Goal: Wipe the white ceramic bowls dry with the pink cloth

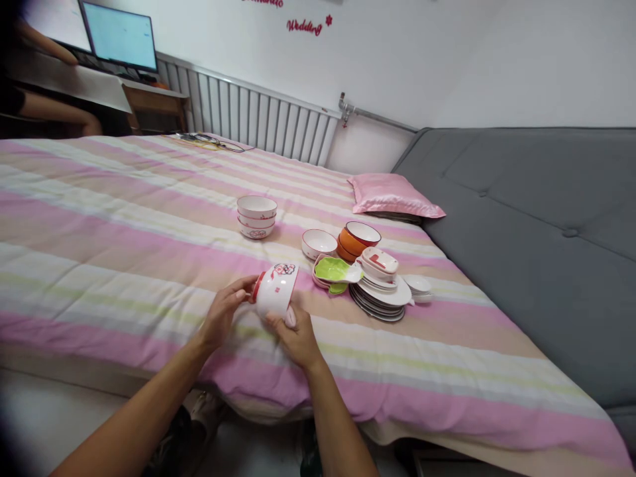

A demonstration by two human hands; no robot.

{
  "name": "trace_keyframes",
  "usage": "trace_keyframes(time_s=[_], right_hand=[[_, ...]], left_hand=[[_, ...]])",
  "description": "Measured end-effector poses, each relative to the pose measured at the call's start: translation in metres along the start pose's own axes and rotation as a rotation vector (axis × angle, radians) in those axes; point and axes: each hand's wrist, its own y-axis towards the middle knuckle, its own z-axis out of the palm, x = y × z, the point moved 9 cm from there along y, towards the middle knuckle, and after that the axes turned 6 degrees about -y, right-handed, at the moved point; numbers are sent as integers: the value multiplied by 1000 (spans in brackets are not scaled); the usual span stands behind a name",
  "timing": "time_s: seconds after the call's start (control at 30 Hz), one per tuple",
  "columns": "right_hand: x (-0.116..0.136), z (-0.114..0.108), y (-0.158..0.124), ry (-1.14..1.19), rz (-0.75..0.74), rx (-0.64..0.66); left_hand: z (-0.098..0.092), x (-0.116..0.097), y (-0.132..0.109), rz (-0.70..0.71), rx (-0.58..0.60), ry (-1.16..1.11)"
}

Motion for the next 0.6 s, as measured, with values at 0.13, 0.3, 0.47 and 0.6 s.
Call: trace_keyframes(time_s=[0.13,0.3,0.47,0.6], right_hand=[[-22,2,4,318,136,-100],[-22,10,6,386,158,-39],[-10,18,5,267,95,108],[-9,24,4,222,59,209]], left_hand=[[6,-4,0,10,30,210],[6,-3,2,53,44,363],[5,3,4,68,71,472],[2,6,5,69,69,478]])
